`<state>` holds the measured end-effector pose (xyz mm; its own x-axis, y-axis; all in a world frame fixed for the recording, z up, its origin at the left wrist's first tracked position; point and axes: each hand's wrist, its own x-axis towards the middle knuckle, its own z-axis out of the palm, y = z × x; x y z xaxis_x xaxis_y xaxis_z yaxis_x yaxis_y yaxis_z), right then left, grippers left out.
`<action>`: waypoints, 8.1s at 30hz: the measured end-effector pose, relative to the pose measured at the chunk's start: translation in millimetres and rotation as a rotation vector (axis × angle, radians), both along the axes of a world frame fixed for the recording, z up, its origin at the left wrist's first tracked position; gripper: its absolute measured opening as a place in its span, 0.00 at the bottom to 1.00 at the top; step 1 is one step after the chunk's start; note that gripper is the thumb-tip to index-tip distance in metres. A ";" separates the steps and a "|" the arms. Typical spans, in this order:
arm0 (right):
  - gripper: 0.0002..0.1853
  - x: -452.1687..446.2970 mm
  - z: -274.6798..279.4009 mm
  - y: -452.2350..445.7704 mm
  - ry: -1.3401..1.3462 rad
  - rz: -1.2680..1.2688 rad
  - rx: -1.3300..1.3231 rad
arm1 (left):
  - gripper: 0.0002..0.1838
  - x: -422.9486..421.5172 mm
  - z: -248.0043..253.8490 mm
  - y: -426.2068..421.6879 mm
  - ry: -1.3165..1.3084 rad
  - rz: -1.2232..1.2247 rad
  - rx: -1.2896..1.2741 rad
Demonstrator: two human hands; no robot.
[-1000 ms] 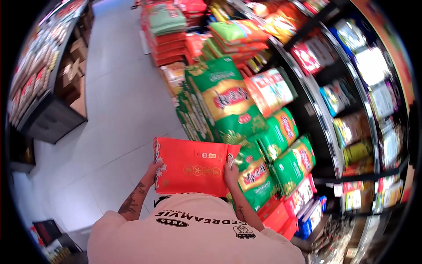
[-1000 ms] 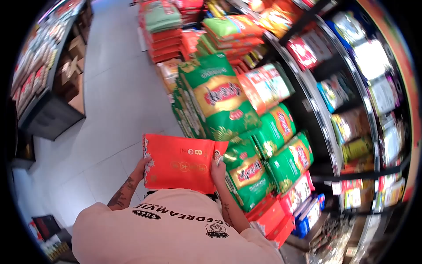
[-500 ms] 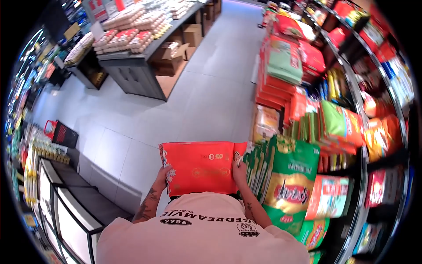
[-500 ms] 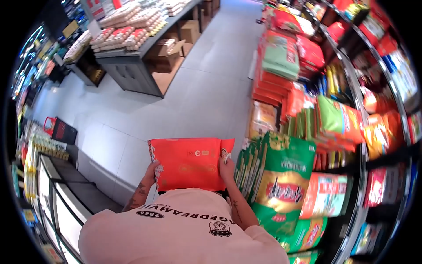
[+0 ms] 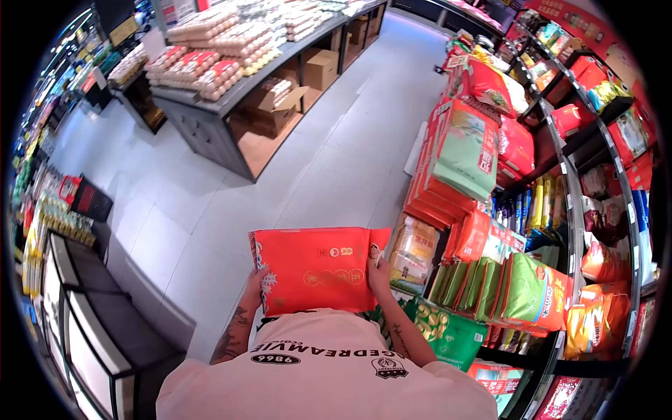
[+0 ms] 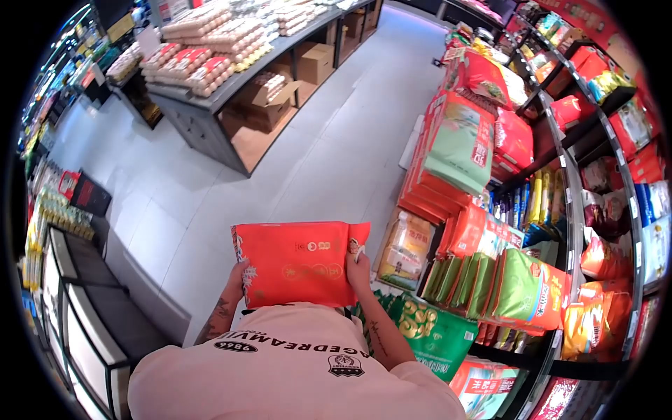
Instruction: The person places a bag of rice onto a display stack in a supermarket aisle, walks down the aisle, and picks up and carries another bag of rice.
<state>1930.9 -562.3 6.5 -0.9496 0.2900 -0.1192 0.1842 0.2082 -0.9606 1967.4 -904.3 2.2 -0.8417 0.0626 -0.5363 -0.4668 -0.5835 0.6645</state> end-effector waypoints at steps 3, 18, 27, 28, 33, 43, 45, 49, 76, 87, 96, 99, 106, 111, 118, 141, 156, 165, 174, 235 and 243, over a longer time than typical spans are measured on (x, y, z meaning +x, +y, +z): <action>0.16 -58.6 -2.3 23.8 -0.016 -0.128 0.001 | 0.21 -100.4 -12.7 21.9 0.009 -0.112 -0.009; 0.17 -299.6 -28.5 119.1 -0.029 -0.481 -0.012 | 0.19 -475.6 1.2 145.4 -0.056 -0.522 0.095; 0.14 -569.5 -32.0 226.1 0.126 -0.255 0.102 | 0.21 -636.7 11.2 224.5 -0.002 -0.217 0.024; 0.14 -598.9 -28.8 239.7 0.133 -0.209 0.093 | 0.22 -651.8 10.0 233.8 0.006 -0.176 0.034; 0.14 -705.1 -10.3 277.7 0.006 -0.060 0.163 | 0.20 -711.5 4.6 275.7 0.022 -0.017 0.058; 0.13 -900.2 -21.0 345.7 0.024 -0.276 0.096 | 0.18 -982.8 -5.4 354.7 0.017 -0.205 0.043; 0.14 -929.7 -12.2 364.5 -0.021 -0.358 0.080 | 0.18 -1047.7 -4.3 373.5 -0.070 -0.342 0.079; 0.13 -985.4 -13.0 386.4 0.047 -0.506 0.153 | 0.17 -1153.9 36.1 409.1 -0.011 -0.535 0.068; 0.12 -1568.0 8.5 604.8 0.175 -0.081 0.175 | 0.27 -1597.8 39.2 618.1 -0.037 -0.071 0.051; 0.18 -1742.5 18.3 689.9 0.020 -0.519 0.271 | 0.20 -1908.0 5.5 720.4 -0.026 -0.480 0.013; 0.22 -1840.3 -12.5 746.3 -0.007 -0.706 0.256 | 0.19 -2073.9 -5.9 804.5 -0.058 -0.693 0.026; 0.21 -1897.0 -10.1 781.1 0.040 -0.659 0.142 | 0.20 -2114.9 3.1 840.3 -0.079 -0.629 0.058; 0.22 -2062.6 12.0 885.7 -0.074 -0.469 0.267 | 0.23 -2209.8 3.5 909.7 -0.071 -0.413 0.089; 0.22 -2142.1 4.9 951.3 -0.009 -0.345 0.278 | 0.28 -2244.2 53.3 965.0 -0.006 -0.320 -0.059; 0.22 -2230.4 -8.2 1009.9 -0.099 -0.411 0.272 | 0.24 -2351.2 28.0 1030.7 -0.027 -0.348 -0.030; 0.20 -2624.0 -17.0 1189.6 -0.080 -0.641 0.309 | 0.23 -2830.4 -14.1 1238.6 -0.091 -0.607 0.063; 0.17 -2894.2 -7.7 1389.4 -0.009 -0.374 0.345 | 0.25 -3007.7 58.9 1415.5 -0.123 -0.357 0.086; 0.15 -2999.2 -33.4 1481.6 -0.034 -0.657 0.233 | 0.24 -3210.1 -2.7 1536.3 -0.094 -0.613 0.126; 0.17 -3118.7 -25.1 1549.8 -0.092 -0.907 0.372 | 0.24 -3398.7 -4.7 1647.0 -0.102 -0.912 0.093; 0.23 -3711.9 -133.5 2088.7 -0.597 -1.434 -0.102 | 0.27 -4091.4 -60.7 2466.9 0.005 -1.793 -0.303; 0.28 -3732.2 -313.0 2169.5 -0.710 -1.115 -0.301 | 0.30 -4123.0 -115.9 2542.3 1.520 -2.057 -1.128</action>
<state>-1801.3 1607.1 -306.5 0.0634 0.7347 -0.6754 0.5864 -0.5751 -0.5705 -2155.6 1637.9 -113.7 0.1069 0.8886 -0.4461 0.9000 0.1042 0.4232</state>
